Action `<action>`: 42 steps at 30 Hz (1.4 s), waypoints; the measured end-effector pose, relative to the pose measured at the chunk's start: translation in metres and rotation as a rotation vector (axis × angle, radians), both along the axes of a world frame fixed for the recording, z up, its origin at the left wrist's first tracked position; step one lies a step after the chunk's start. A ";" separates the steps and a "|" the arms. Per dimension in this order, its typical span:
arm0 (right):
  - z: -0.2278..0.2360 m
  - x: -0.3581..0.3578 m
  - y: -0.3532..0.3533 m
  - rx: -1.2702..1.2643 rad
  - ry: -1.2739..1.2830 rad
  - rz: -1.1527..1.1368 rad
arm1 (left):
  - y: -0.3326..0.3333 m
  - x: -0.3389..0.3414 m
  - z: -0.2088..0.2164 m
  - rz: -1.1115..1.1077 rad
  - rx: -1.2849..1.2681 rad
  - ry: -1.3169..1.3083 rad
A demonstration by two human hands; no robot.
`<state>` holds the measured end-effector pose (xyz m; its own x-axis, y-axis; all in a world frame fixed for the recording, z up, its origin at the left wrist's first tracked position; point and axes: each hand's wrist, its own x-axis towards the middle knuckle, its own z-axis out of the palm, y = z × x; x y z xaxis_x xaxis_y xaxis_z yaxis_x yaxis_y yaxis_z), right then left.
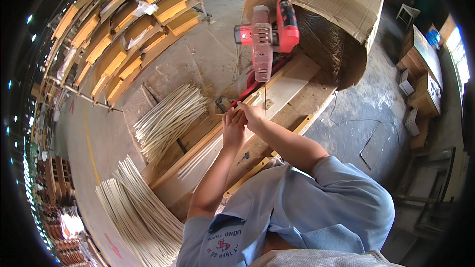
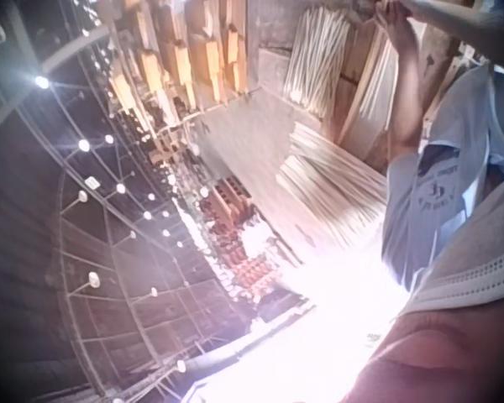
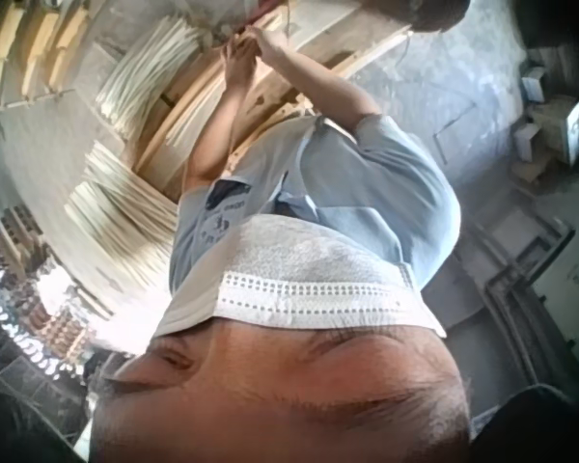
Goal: The person repeatedly picks up small bundles of thin wooden strips, aligns them on a workbench, and cuts them to length using a handheld circular saw. The cut pieces are stacked on the bench after each cut.
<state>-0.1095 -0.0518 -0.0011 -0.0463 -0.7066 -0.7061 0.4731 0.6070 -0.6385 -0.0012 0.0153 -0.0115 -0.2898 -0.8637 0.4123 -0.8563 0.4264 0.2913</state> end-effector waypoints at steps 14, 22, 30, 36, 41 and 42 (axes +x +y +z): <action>0.052 0.040 0.008 -0.503 -0.621 0.018 | -0.009 0.087 0.082 0.211 -0.021 -0.190; 0.006 0.082 0.026 -1.743 1.297 0.642 | -0.093 0.258 0.041 0.395 0.388 -0.290; -0.001 0.084 0.020 -1.744 1.321 0.607 | -0.135 0.336 0.002 0.556 0.484 -0.389; 0.002 0.081 0.019 -1.737 1.329 0.616 | -0.149 0.332 -0.022 0.648 0.561 -0.367; -0.003 0.088 0.021 -1.709 1.328 0.650 | -0.126 0.324 -0.013 0.744 0.535 -0.268; -0.004 0.088 0.023 -1.702 1.325 0.673 | -0.118 0.316 -0.007 0.758 0.479 -0.285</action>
